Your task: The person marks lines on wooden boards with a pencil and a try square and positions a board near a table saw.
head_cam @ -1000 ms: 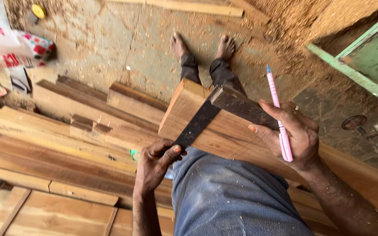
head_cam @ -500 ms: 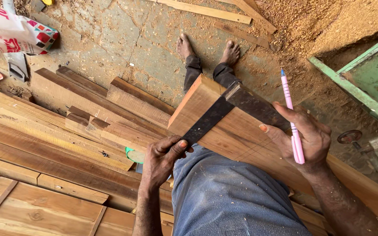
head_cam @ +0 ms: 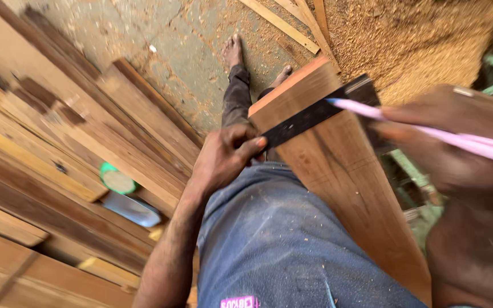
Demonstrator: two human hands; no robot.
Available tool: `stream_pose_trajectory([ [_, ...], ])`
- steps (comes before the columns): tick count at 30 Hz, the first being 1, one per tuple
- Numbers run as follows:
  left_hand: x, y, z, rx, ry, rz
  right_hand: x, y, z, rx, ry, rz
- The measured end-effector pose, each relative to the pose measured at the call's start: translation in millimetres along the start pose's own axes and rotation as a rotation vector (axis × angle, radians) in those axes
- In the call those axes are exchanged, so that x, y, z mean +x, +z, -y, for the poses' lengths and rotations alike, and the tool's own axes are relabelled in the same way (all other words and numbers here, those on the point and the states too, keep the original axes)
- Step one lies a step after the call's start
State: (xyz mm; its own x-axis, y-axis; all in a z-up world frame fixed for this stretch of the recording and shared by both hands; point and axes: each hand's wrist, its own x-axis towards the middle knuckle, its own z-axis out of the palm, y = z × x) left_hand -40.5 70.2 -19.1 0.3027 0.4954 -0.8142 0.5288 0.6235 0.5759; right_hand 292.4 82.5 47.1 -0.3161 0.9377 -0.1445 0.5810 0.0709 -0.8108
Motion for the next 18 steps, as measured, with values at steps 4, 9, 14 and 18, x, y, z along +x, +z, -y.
stream_pose_trajectory([
  [4,1.7,-2.3,4.0,-0.114,0.052,-0.025,59.9,47.0,31.7,-0.043,-0.131,0.227],
  [9,9.2,-2.7,17.5,-0.027,0.280,-0.120,80.9,81.0,31.9,-0.039,-0.122,0.418],
  [14,13.2,-2.1,21.9,-0.091,0.251,-0.096,69.1,7.7,9.2,-0.289,0.014,0.353],
  [18,10.1,-2.8,15.2,-0.241,0.154,-0.024,85.8,-24.1,26.0,-0.525,0.094,0.258],
])
